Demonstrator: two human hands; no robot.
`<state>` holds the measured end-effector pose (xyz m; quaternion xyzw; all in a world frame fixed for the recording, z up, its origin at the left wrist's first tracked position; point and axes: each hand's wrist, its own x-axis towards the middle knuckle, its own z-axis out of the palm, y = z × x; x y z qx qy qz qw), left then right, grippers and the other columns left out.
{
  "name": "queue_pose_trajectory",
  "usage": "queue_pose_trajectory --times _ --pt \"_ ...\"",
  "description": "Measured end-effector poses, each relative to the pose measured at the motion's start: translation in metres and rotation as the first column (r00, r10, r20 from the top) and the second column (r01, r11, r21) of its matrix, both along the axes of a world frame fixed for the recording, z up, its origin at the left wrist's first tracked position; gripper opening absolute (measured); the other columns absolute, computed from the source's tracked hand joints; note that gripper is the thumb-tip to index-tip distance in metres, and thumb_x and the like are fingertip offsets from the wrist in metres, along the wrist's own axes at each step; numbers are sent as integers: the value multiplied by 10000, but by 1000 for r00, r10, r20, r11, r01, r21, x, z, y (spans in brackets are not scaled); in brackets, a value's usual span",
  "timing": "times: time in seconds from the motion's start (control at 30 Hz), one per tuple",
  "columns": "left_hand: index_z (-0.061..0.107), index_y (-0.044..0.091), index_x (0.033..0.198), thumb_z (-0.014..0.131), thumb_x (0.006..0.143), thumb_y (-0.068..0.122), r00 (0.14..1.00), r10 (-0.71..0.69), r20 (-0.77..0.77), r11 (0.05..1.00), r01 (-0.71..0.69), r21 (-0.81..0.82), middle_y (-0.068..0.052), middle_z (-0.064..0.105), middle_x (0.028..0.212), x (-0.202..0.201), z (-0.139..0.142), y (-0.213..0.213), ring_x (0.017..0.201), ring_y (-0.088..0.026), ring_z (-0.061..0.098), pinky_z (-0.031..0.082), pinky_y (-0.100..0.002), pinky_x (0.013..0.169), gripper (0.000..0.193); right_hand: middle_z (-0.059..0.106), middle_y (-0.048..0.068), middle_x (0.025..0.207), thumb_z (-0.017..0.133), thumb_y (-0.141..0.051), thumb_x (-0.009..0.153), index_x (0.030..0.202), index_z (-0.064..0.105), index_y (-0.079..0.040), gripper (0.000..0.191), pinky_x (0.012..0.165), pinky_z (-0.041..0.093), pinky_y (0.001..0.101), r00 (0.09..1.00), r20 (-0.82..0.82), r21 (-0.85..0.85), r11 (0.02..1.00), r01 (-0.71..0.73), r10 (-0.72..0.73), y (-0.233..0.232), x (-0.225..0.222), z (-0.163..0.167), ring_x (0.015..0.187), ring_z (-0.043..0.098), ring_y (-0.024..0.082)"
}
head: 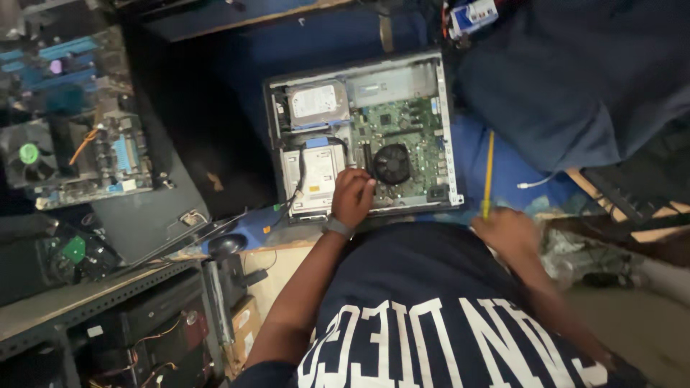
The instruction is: The person works on an open desktop computer case on a workbench. They first handle the cooling fan inside the case, then use a yellow-handled screwdriver to unscrew the motherboard, and finally lift the motherboard out of the case with both hands.
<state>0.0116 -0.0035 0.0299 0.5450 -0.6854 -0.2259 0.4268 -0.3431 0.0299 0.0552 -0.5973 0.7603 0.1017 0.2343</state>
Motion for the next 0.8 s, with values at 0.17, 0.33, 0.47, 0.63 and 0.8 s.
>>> queue_pose_trajectory --times 0.17,0.33,0.47,0.63,0.8 --pt "616 25 1023 671 984 69 993 62 -97 998 -61 22 -143 644 1067 -6 9 2 1040 -333 616 495 -428 939 80 735 101 793 626 -617 961 954 793 -183 465 621 547 370 930 -298 -312 899 -309 216 18 -41 103 688 705 275" --pt "626 34 1034 686 949 49 967 39 -252 998 -28 48 -152 652 1065 -22 43 -4 1002 -305 638 515 -393 899 105 732 161 957 762 -497 1015 1120 744 -39 471 720 562 403 964 218 -410 883 231 -151 18 -82 160 813 717 283" --pt "645 59 1087 643 1005 137 892 -5 -453 901 201 385 -117 653 1054 -35 85 -12 883 -281 669 552 -381 773 112 679 97 1176 599 -366 1048 1308 599 -33 422 901 538 351 565 808 -160 861 483 -167 13 -101 173 1047 676 190" --pt "681 108 1256 567 1080 189 894 -392 -219 888 430 164 -83 714 1204 -50 140 -24 1114 -286 706 558 -382 983 225 652 135 1282 494 -64 1018 1370 510 -45 353 1081 545 344 321 942 -222 892 393 94 6 -52 214 1206 676 221" --pt "606 64 1390 575 1058 195 763 -614 -202 778 628 5 -145 665 1340 -66 174 -33 1240 -337 637 484 -446 1077 358 659 218 1256 498 50 996 1293 520 60 297 990 582 375 488 831 -434 860 269 266 2 34 293 1224 697 294"
